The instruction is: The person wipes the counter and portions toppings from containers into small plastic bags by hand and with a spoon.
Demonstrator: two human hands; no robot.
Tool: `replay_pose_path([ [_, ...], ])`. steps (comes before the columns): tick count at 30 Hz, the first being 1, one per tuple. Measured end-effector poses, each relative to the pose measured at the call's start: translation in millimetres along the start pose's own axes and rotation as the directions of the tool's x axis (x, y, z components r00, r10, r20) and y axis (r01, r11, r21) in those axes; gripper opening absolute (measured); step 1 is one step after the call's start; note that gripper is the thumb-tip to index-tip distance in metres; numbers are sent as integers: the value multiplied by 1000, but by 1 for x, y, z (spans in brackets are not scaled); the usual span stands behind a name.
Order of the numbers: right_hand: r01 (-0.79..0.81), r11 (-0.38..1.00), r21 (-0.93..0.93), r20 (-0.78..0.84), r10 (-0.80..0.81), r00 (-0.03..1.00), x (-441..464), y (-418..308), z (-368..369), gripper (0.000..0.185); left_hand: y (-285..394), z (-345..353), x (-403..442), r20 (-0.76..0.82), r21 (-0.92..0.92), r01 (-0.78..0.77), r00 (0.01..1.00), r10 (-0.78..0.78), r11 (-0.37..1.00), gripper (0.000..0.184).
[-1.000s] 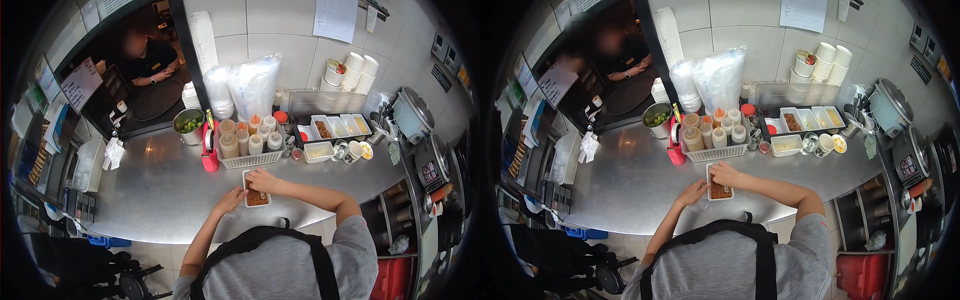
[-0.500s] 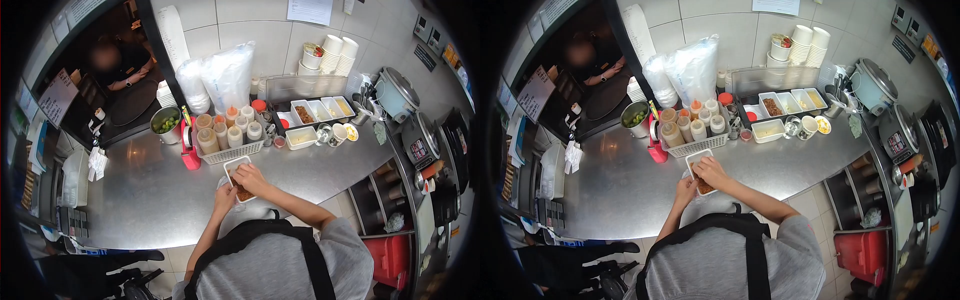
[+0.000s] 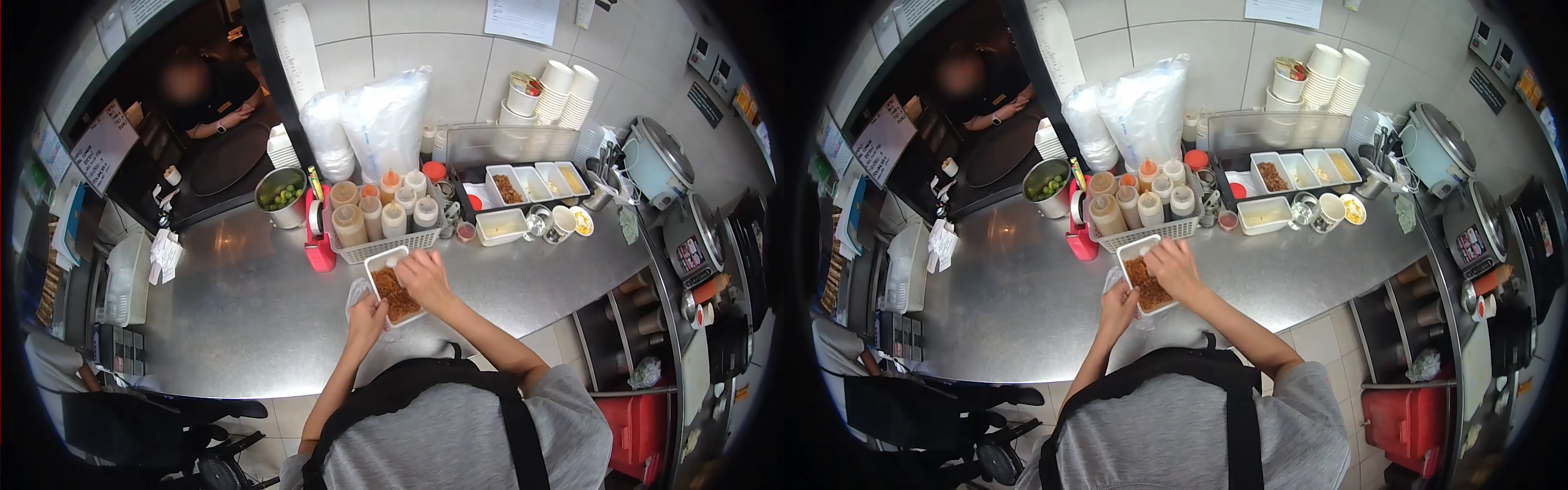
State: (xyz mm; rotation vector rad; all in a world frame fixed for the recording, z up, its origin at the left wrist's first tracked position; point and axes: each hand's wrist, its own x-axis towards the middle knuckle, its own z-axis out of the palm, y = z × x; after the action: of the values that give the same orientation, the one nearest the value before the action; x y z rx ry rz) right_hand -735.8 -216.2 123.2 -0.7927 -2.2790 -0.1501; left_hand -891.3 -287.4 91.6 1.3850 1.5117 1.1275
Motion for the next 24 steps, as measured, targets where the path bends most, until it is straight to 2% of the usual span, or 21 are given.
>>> replay_pose_path([
  [2,-47,999,-11,44,48,998,1,10,10,8,11,0,-1,6,5,12,1000,-12,1000,21],
  [5,4,999,39,62,-6,998,-1,0,9,8,16,-1,0,24,-39,35,999,-34,999,26],
  [8,31,998,53,-2,-31,1000,8,-5,10,8,-18,3,5,11,95,-154,988,154,983,27],
  [11,60,993,99,17,-62,998,0,-8,21,10,8,1,-1,4,-11,-78,997,78,997,27],
  [13,59,987,146,33,-64,997,2,-6,8,11,4,-5,1,-4,1,-56,998,56,998,28],
  [16,-58,996,-69,-89,51,995,11,2,0,6,3,-6,2,-5,42,-75,997,75,996,28],
  [17,-42,996,-77,-13,41,999,4,2,3,5,2,-5,1,-1,63,-90,996,90,994,29],
  [19,5,997,-83,118,5,993,-3,-1,15,4,-1,-2,-4,27,83,-26,999,24,996,28],
  [20,-10,999,-53,85,15,996,2,-2,14,3,-1,-4,2,16,100,-9,1000,8,995,28],
  [21,-22,1000,-14,57,23,998,1,-6,9,3,-5,-4,0,-12,88,-91,996,93,992,28],
  [24,-23,1000,10,3,23,1000,12,-6,15,2,-5,-2,0,12,36,-68,998,67,997,28],
])
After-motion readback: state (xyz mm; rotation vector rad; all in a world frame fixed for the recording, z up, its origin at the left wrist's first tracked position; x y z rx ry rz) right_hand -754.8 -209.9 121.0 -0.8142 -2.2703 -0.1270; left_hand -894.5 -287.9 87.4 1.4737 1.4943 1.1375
